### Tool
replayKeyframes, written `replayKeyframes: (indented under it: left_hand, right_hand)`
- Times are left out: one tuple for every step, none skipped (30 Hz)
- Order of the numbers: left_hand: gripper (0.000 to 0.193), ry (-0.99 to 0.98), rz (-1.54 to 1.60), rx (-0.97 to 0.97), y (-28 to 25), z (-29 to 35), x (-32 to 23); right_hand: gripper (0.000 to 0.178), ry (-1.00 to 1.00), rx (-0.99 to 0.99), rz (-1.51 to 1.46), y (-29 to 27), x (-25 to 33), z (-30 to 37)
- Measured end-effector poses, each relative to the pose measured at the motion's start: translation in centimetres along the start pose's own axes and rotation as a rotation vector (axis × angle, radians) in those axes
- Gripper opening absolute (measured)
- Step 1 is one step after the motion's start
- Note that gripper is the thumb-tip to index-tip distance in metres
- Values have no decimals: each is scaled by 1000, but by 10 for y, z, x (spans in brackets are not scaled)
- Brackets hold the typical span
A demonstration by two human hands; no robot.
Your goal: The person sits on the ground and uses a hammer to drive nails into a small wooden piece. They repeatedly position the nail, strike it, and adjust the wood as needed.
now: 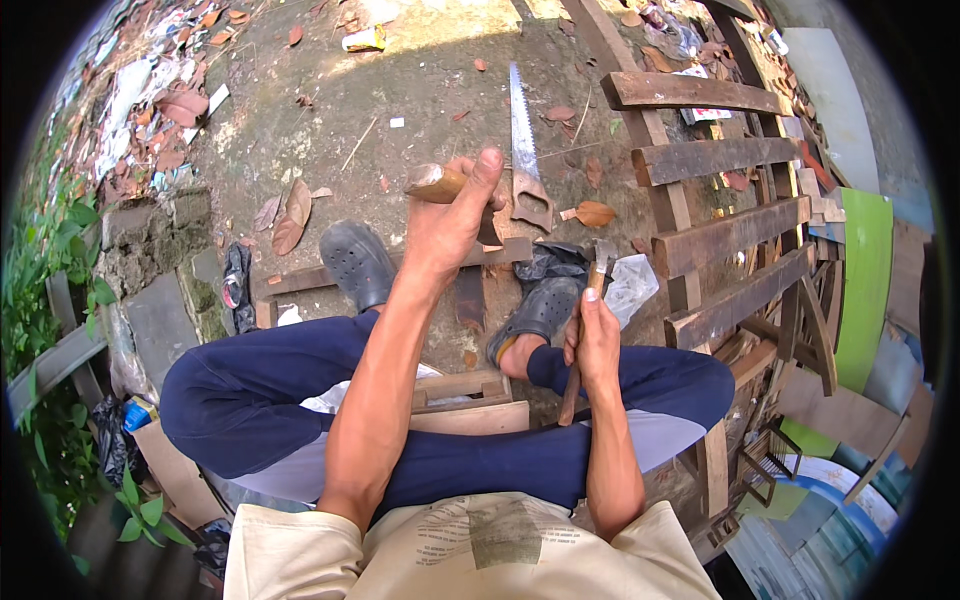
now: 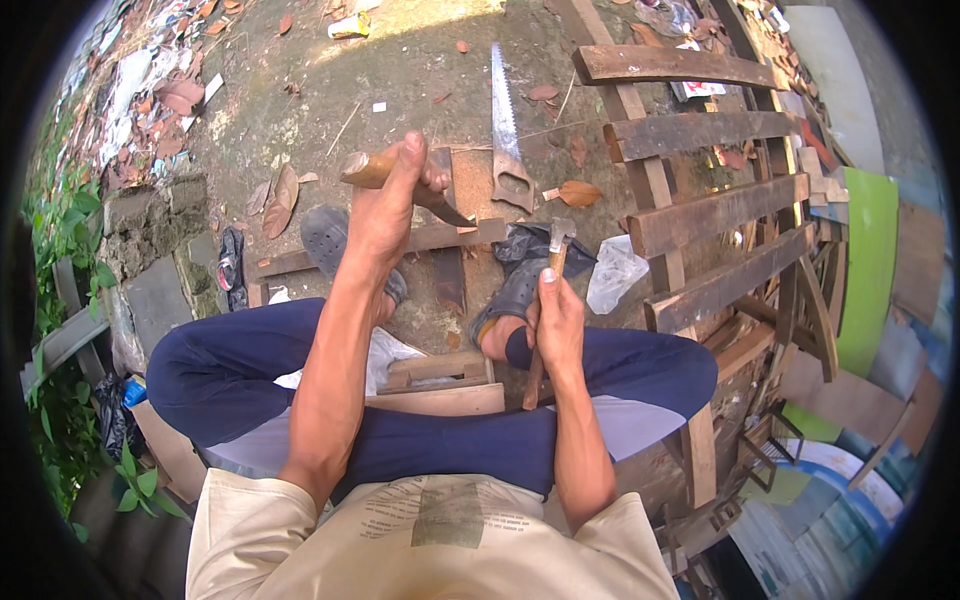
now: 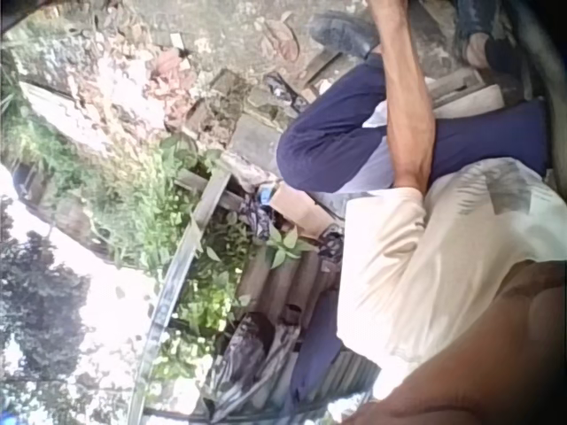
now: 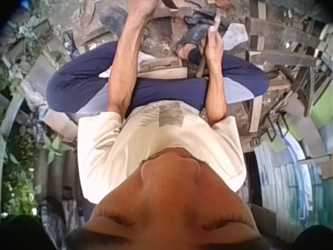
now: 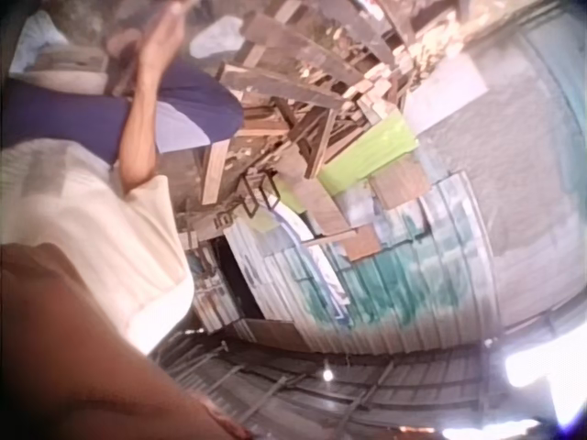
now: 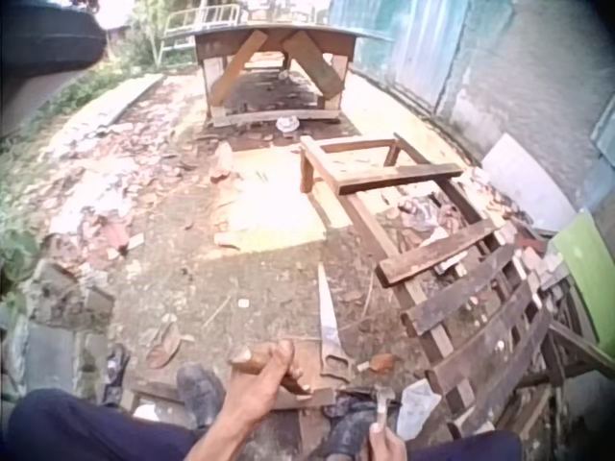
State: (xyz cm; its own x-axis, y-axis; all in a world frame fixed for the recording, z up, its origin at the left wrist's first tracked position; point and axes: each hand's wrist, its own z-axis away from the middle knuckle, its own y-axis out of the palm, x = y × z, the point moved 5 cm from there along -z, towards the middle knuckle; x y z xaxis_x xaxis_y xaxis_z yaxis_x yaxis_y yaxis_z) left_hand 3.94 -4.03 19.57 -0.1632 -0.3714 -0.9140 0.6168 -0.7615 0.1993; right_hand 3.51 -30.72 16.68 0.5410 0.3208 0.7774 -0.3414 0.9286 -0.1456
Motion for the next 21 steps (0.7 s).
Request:
replayKeyframes:
  left_hand:
    - [59, 7, 0, -4, 1, 2, -2]
    - [59, 14, -1, -8, 2, 4, -3]
    - [59, 19, -4, -4, 2, 7, -4]
    - [59, 24, -8, -1, 3, 9, -5]
    - [59, 30, -8, 2, 3, 11, -6]
    - [60, 36, -23, 3, 4, 13, -7]
    - [60, 41, -34, 2, 4, 14, -7]
    - [60, 46, -44, 0, 4, 16, -7]
    - [60, 49, -52, 1, 5, 18, -7]
    - [60, 51, -59, 0, 5, 19, -7]
    - [60, 41, -70, -5, 5, 21, -5]
    - [60, 46, -64, -2, 6, 22, -5]
    - [60, 44, -61, -3, 7, 23, -4]
    - [60, 50, -53, -2, 7, 24, -3]
    - [60, 40, -57, -2, 7, 24, -1]
    - [60, 39, -55, -1, 8, 24, 0]
    - [60, 40, -49, 0, 9, 23, 1]
    - [60, 31, -58, -2, 9, 23, 2]
    - [60, 23, -62, -5, 9, 23, 3]
    - [60, 16, -66, -7, 10, 23, 3]
    - [59, 15, -79, -16, 10, 23, 3]
  right_hand:
    - [48, 4, 9, -9, 0, 0, 0]
    - [48, -2, 14, -18, 0, 0, 1]
    - [47, -8, 18, -27, 0, 0, 1]
    - [47, -5, 18, -32, 0, 0, 2]
    - [46, -2, 17, -37, 0, 0, 2]
    - [46, 0, 18, -43, -1, 0, 3]
    - [46, -2, 23, -42, 0, 0, 4]
    - [47, -4, 29, -41, 0, 0, 4]
    - [47, -6, 35, -39, 0, 0, 5]
    - [47, -5, 29, -37, -1, 0, 5]
    - [47, -3, 24, -35, -1, -1, 6]
    - [48, -5, 25, -33, -1, -1, 6]
    - [48, -4, 22, -37, -2, -1, 6]
    - [48, -9, 26, -42, -1, 0, 7]
    - [48, -12, 29, -47, -1, 0, 7]
    - [48, -13, 33, -45, -1, 1, 7]
    - [48, -13, 37, -43, -1, 1, 8]
    - [49, -16, 32, -39, -1, 2, 8]
    - [49, -11, 41, -41, 0, 3, 9]
    - [49, -8, 41, -41, 0, 3, 9]
    - [49, -5, 42, -41, 1, 5, 10]
